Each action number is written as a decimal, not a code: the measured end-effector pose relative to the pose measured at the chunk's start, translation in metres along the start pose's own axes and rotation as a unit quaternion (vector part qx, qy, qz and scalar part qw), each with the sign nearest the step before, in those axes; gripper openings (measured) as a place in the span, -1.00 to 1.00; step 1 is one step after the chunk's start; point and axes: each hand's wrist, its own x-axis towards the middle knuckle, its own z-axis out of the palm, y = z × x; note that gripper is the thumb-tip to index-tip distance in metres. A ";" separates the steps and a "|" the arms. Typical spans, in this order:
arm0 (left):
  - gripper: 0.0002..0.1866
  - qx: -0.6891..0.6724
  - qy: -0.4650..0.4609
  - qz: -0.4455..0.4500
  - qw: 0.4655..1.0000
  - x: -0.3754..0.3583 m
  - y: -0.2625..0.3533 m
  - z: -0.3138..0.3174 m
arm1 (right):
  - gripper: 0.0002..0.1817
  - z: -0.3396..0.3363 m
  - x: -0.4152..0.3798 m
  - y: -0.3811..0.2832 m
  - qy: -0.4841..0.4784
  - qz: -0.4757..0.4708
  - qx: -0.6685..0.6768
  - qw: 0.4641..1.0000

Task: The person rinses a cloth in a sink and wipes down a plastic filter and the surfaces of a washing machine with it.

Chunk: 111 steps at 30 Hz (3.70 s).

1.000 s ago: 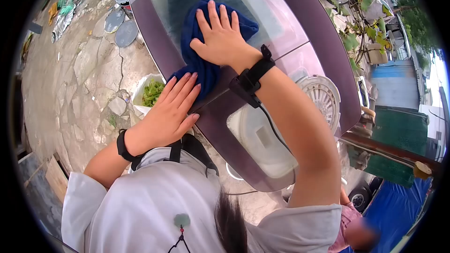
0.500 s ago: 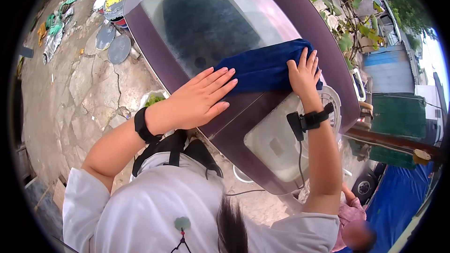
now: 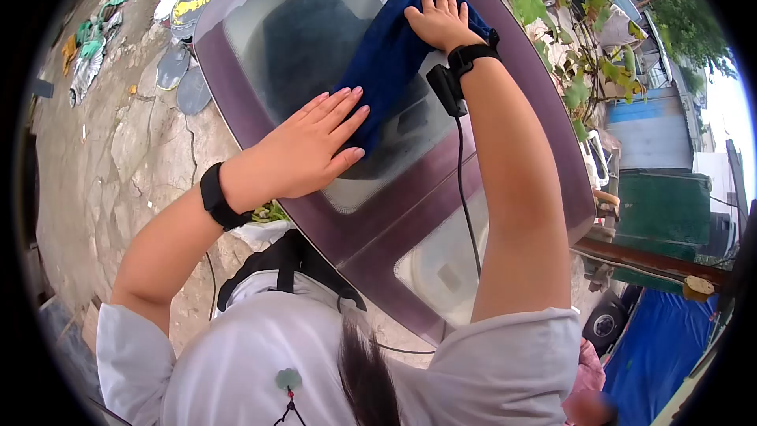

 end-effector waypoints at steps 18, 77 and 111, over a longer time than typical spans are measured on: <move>-0.36 0.039 0.054 -0.027 0.997 0.055 0.014 0.027 | -0.08 -0.023 0.030 0.062 0.010 0.069 -0.065 0.995; -0.31 0.018 -0.139 -0.152 0.978 0.119 -0.123 -0.045 | -0.19 -0.024 0.171 -0.016 0.118 0.070 -0.088 0.987; -0.38 -0.388 0.237 -0.367 0.811 -0.156 -0.053 -0.001 | 0.07 0.005 -0.038 -0.314 -0.052 -0.202 -0.037 0.977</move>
